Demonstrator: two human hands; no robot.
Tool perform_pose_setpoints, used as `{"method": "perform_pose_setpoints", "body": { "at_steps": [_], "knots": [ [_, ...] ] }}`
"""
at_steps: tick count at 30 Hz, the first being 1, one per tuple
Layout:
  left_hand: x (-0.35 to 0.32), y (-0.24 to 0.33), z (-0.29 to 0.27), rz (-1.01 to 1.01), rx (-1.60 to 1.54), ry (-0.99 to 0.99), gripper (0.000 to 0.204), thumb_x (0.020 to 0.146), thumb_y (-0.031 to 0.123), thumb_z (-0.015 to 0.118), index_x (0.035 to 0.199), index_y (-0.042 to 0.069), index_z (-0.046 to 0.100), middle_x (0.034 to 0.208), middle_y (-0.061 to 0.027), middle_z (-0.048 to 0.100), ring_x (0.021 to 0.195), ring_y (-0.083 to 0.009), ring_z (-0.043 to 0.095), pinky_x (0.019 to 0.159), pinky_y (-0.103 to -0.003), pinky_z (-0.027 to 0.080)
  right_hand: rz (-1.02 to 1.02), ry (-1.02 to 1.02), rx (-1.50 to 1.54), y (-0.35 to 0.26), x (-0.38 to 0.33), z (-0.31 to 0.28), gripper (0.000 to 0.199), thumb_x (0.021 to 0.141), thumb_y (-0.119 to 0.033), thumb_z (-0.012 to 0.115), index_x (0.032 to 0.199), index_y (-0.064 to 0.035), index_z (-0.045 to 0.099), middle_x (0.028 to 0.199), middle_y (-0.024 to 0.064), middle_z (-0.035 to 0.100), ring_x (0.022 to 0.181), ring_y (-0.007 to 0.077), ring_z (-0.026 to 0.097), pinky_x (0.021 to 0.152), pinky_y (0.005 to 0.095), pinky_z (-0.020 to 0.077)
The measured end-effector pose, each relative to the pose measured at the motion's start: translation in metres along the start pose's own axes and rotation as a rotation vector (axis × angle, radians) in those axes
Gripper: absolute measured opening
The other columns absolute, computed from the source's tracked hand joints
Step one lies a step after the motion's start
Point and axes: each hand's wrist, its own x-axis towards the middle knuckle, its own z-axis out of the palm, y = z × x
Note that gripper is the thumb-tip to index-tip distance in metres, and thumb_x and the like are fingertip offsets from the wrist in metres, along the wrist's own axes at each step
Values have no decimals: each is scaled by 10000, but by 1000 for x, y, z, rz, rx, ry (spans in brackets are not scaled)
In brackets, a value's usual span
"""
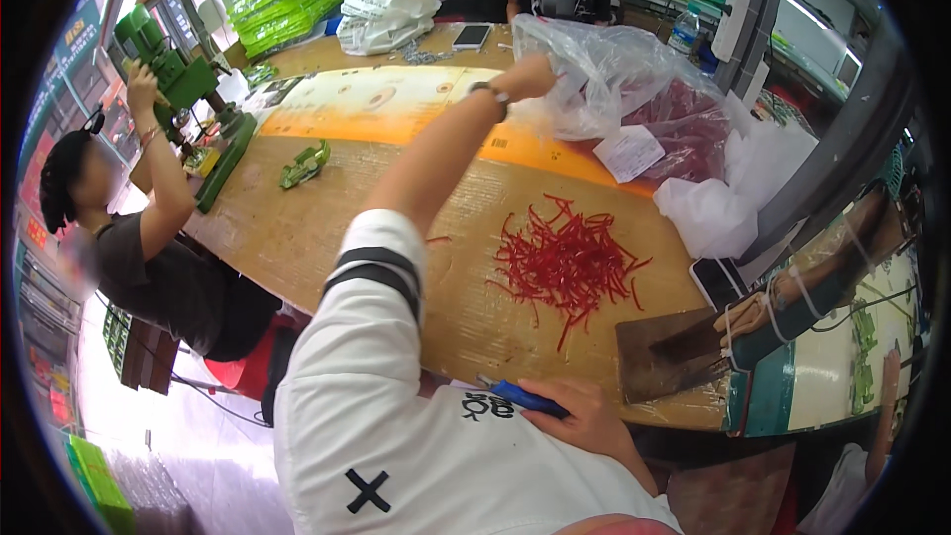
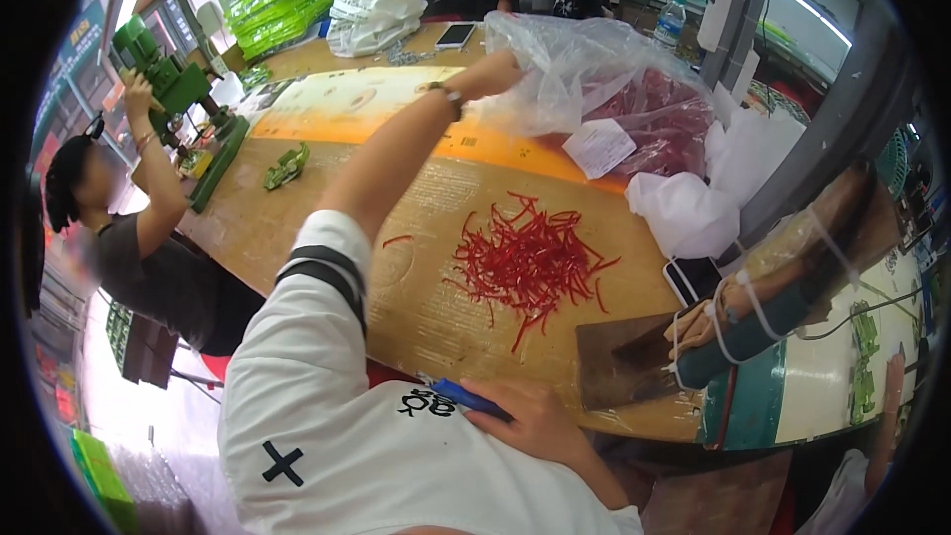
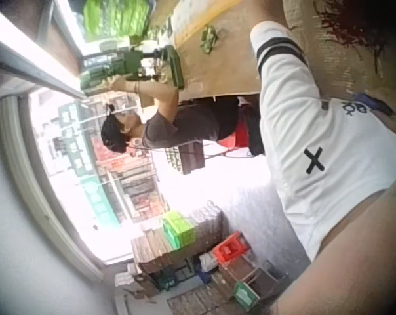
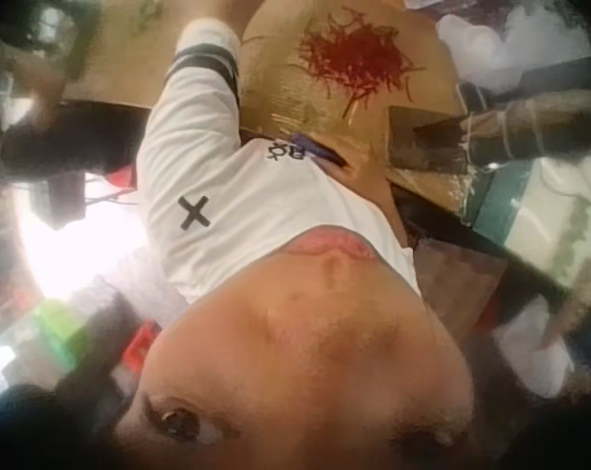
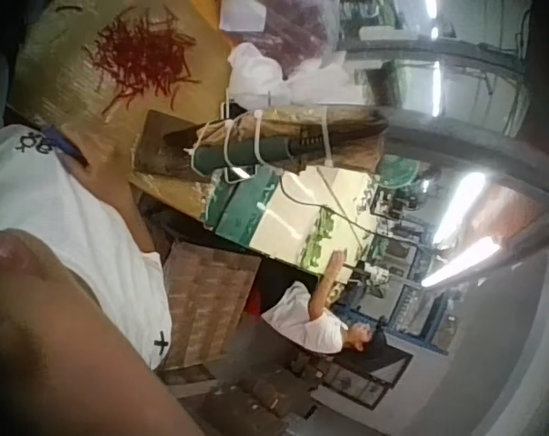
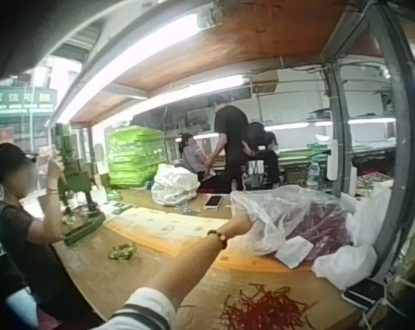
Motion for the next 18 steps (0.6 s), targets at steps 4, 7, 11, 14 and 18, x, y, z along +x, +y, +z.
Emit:
{"method": "perform_pose_setpoints", "body": {
  "at_steps": [4,7,11,14,18],
  "knots": [
    [54,11,36,35,235,-119,295,839,250,517,913,4,663,934,-216,646,809,-374,625,715,-435,481,60,28,56,-1,-3,-4,393,770,-95,721,1145,-60,608,927,121,658,781,243,643,694,313,507],
    [78,4,61,-146,183,-132,319,841,273,506,977,22,650,987,-205,641,863,-360,621,755,-431,480,100,35,84,1,-4,-3,419,785,-103,706,1186,-80,585,944,108,653,789,235,638,698,313,506],
    [88,-22,59,-287,-48,-89,366,843,303,491,1062,47,632,1057,-189,634,933,-340,616,807,-425,479,80,29,93,4,-3,-5,433,794,-92,695,1208,-83,569,945,106,648,793,234,636,693,311,504],
    [71,-31,52,-348,-176,-23,409,844,326,479,1126,65,618,1110,-177,629,987,-326,612,846,-421,478,49,37,86,6,-3,-5,434,797,-89,691,1212,-82,564,942,110,644,780,237,633,687,311,503],
    [57,-47,48,-49,234,-8,414,878,346,455,1144,65,602,1131,-175,616,1024,-307,590,838,-427,481,31,23,79,4,-2,-3,425,786,-79,703,1192,-71,576,944,112,649,784,233,637,686,304,505]
  ]
}}
